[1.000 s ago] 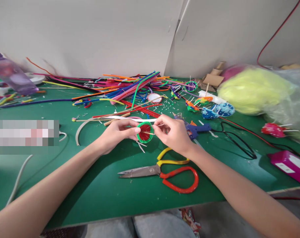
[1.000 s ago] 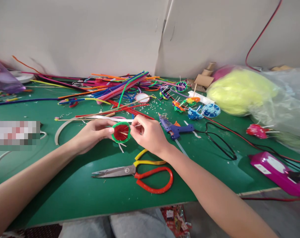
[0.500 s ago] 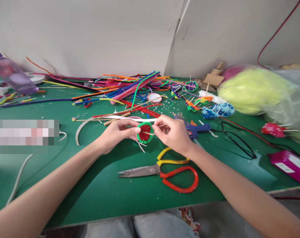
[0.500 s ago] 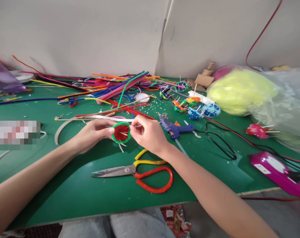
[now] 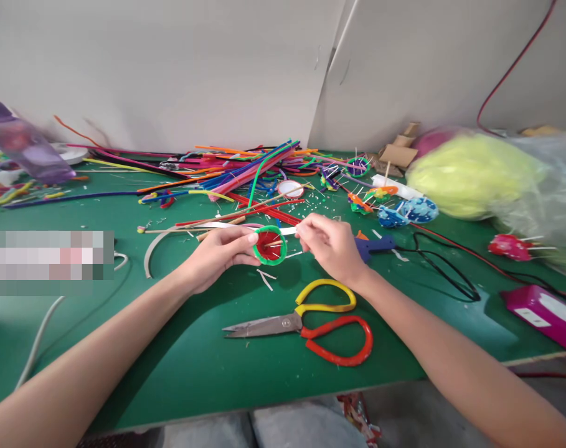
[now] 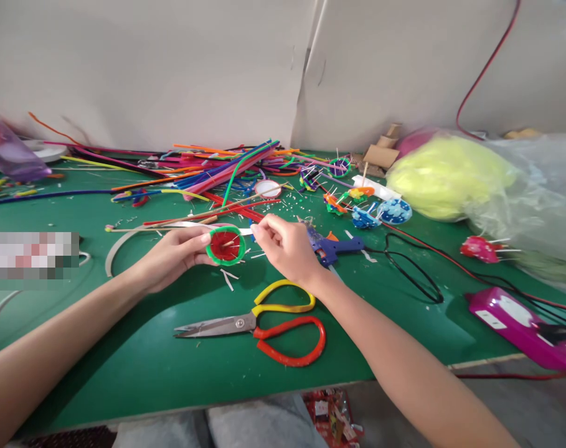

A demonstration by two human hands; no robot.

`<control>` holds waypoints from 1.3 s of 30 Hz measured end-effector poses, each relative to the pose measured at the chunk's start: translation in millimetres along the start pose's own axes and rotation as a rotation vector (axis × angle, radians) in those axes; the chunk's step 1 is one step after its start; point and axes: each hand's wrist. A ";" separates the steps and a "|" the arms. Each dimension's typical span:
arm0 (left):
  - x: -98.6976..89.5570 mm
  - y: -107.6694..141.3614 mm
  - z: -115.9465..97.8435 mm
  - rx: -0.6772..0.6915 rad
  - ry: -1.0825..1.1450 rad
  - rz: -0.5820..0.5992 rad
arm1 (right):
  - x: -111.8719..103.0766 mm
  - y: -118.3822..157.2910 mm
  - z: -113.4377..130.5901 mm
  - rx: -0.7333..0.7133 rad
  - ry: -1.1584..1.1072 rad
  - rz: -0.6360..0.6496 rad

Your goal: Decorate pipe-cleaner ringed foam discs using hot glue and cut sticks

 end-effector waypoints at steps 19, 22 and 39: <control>-2.0 0.7 2.7 0.003 -0.042 0.047 | 3.3 1.3 -2.4 -0.068 0.013 0.058; -1.0 0.5 3.4 0.002 -0.055 0.051 | 3.5 1.0 -1.1 -0.099 0.049 0.064; 2.0 1.6 2.8 0.016 -0.064 0.047 | 3.8 2.0 -0.7 -0.120 0.080 0.055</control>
Point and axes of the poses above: each hand's wrist, its own y-axis away from the middle knuckle, its own x-axis out of the palm, z = x × y, and after that the axes turned 6 degrees about y, right-handed
